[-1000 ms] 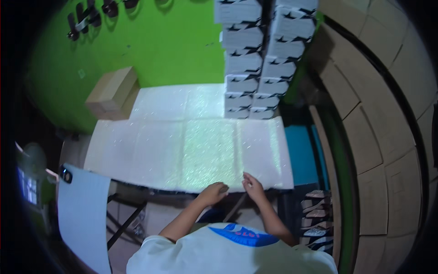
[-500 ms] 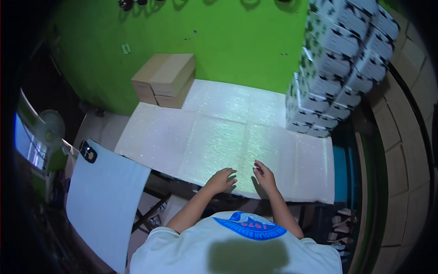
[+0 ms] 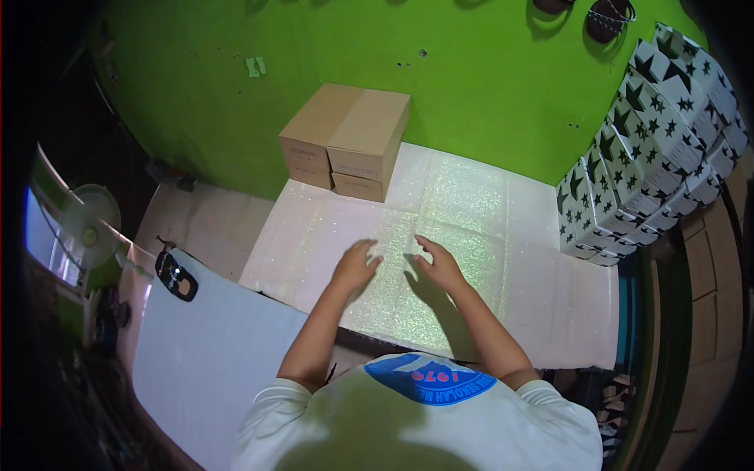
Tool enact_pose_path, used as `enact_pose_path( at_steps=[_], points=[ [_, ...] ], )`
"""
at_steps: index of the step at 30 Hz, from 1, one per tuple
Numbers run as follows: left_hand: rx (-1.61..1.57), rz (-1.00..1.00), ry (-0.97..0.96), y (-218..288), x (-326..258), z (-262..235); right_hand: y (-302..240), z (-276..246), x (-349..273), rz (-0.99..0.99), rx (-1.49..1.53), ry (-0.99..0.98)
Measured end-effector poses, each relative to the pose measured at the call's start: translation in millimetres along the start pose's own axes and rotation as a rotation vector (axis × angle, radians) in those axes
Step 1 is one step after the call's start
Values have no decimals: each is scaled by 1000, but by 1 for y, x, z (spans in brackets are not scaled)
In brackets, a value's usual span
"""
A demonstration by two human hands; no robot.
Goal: Packaging sandals into cardboard boxes and stacking them on a shelf.
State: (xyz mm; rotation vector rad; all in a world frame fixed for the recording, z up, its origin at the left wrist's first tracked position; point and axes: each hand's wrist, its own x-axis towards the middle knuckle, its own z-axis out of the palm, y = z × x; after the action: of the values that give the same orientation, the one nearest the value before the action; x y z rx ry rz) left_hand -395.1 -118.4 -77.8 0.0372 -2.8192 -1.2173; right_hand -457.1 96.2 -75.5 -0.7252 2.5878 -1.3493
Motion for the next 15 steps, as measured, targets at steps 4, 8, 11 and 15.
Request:
enact_pose_path(
  at_steps=[4, 8, 11, 15],
  points=[
    [157, 54, 203, -14, 54, -43, -25, 3, 66, -184, -121, -50],
    [171, 27, 294, -22, 111, -76, -43, 16, 141, -135, -141, 48],
    [132, -63, 439, -37, 142, -84, -58, 33, 180, -27, -3, 144],
    [99, -103, 450, -35, 165, -77, -57, 44, 210, 98, 100, 173]
  ],
)
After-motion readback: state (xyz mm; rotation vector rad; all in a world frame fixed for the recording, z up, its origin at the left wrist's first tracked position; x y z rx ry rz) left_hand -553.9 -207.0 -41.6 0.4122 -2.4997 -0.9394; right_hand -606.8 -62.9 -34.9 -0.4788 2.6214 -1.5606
